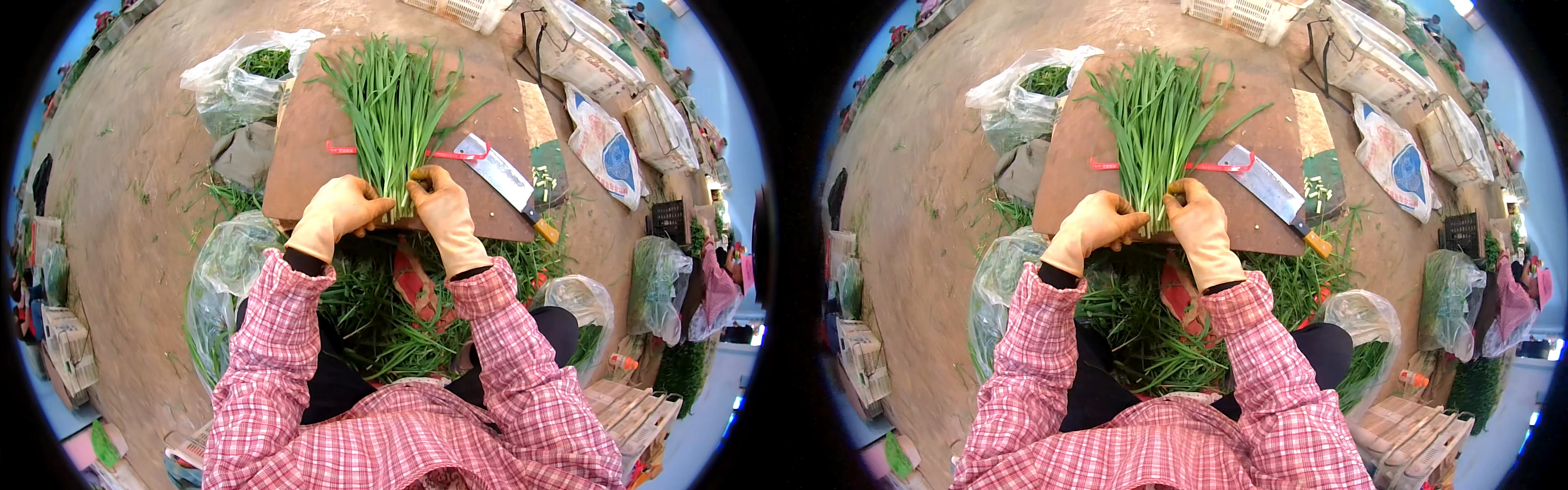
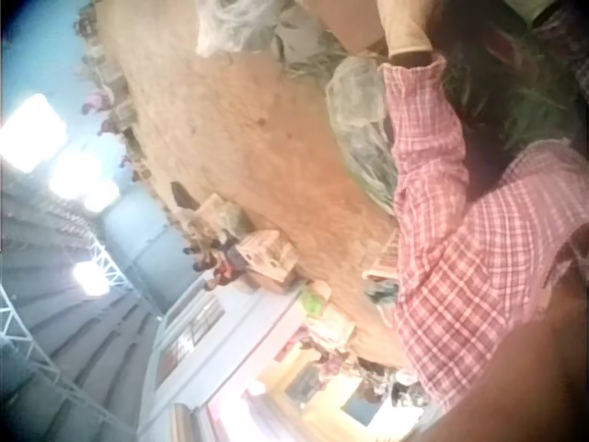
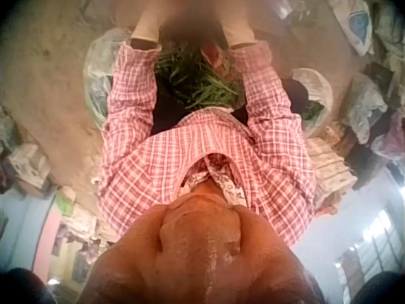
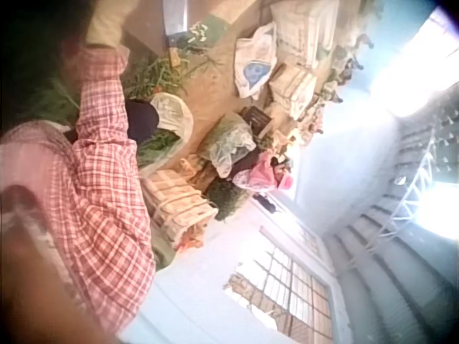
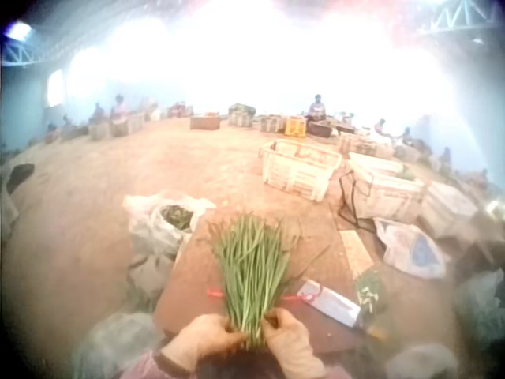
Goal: The person pulls green onions from a plastic bag, removes outer layers and loose debris by hand, and gathers the stalks into a bundle.
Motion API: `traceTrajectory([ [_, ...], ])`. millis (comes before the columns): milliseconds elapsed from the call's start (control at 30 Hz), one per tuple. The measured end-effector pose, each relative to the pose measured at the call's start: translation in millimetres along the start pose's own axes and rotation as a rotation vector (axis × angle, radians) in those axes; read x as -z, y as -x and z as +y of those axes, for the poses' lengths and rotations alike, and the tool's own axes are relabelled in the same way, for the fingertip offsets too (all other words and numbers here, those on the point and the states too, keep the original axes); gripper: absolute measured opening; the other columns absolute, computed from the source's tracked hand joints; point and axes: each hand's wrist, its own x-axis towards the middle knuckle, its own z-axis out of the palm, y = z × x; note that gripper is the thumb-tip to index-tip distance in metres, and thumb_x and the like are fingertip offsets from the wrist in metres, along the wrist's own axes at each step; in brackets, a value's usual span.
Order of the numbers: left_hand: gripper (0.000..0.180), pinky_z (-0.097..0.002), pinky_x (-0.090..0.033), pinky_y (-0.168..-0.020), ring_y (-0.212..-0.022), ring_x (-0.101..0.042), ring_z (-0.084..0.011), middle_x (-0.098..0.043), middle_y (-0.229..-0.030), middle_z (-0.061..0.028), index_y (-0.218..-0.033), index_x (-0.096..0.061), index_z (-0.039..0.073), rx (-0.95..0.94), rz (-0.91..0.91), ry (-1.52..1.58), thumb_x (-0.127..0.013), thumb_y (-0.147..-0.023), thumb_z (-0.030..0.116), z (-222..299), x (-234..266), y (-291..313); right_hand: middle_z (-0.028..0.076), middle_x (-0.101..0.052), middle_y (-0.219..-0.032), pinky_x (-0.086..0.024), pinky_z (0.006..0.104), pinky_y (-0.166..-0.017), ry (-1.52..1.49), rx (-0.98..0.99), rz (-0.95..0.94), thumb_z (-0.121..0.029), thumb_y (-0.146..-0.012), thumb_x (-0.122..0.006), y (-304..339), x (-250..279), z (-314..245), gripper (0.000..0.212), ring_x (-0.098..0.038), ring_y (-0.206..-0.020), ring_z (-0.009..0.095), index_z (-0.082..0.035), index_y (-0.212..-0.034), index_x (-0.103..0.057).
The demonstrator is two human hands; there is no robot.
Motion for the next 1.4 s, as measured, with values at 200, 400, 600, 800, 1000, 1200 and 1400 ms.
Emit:
traceTrajectory([
  [200,0.039,-0.0423,-0.044,-0.101,-0.124,-0.054,-0.0330,-0.054,-0.139,-0.0157,-0.127,-0.065,0.015,-0.840,0.713,-0.323,-0.065,-0.091,0.031,10.4,-14.1,-34.7,0.017,-0.072,-0.094,-0.055,0.0370,-0.077,-0.062,0.103,0.041,-0.018,-0.087,-0.068,-2.8,-0.6,11.8,0.023,-0.071,-0.087,0.030,-0.004,-0.105,-0.069],
  [400,0.042,-0.0418,-0.026,-0.119,-0.146,-0.028,-0.0318,-0.039,-0.155,-0.0085,-0.138,-0.059,0.025,-0.772,0.439,-0.564,-0.055,-0.098,0.015,1.7,-65.3,-76.4,0.018,-0.072,-0.097,-0.056,0.0367,-0.079,-0.114,0.193,0.067,-0.021,-0.093,-0.065,34.6,73.3,7.1,0.024,-0.071,-0.091,0.028,-0.002,-0.107,-0.070],
  [600,0.038,-0.0416,-0.025,-0.118,-0.145,-0.032,-0.0280,-0.041,-0.154,-0.0130,-0.139,-0.058,0.018,-0.948,0.541,-0.396,-0.053,-0.101,0.018,15.4,-44.5,-52.0,0.010,-0.072,-0.109,-0.055,0.0287,-0.081,-0.410,-0.236,0.406,-0.015,-0.096,-0.059,182.4,290.9,96.3,0.026,-0.070,-0.088,0.017,-0.002,-0.117,-0.068],
  [800,0.033,-0.0389,-0.034,-0.113,-0.136,-0.046,-0.0282,-0.051,-0.146,-0.0140,-0.133,-0.061,0.004,-1.052,0.558,-0.268,-0.056,-0.100,0.012,66.0,-97.5,-31.5,0.011,-0.075,-0.095,-0.055,0.0329,-0.078,0.027,-1.207,0.852,-0.030,-0.092,-0.066,461.5,331.4,359.3,0.030,-0.070,-0.088,0.020,-0.007,-0.109,-0.072],
  [1000,0.032,-0.0378,-0.038,-0.110,-0.132,-0.051,-0.0256,-0.056,-0.140,-0.0157,-0.129,-0.060,-0.005,-1.030,0.240,-0.071,-0.054,-0.098,0.001,133.6,-218.8,18.2,0.018,-0.068,-0.117,-0.050,0.0410,-0.096,0.383,-1.203,0.489,-0.024,-0.084,-0.074,538.3,249.1,413.2,0.042,-0.063,-0.109,0.037,-0.004,-0.119,-0.066],
  [1200,0.033,-0.0385,-0.034,-0.114,-0.132,-0.050,-0.0267,-0.057,-0.138,-0.0159,-0.126,-0.063,-0.002,-1.133,-0.223,0.100,-0.054,-0.095,-0.004,220.6,-368.1,83.9,0.023,-0.051,-0.141,-0.041,0.0399,-0.109,0.236,-1.226,0.637,-0.019,-0.070,-0.087,511.3,245.3,427.6,0.087,-0.048,-0.131,0.037,-0.005,-0.144,-0.044],
  [1400,0.037,-0.0391,-0.043,-0.106,-0.127,-0.056,-0.0298,-0.063,-0.129,-0.0169,-0.118,-0.068,0.003,-1.289,-0.437,-0.227,-0.065,-0.083,-0.008,216.3,-451.4,88.0,0.022,-0.041,-0.150,-0.035,0.0391,-0.115,-0.049,-1.178,0.439,-0.024,-0.065,-0.091,507.3,266.7,450.1,0.109,-0.039,-0.139,0.036,-0.003,-0.152,-0.029],
])
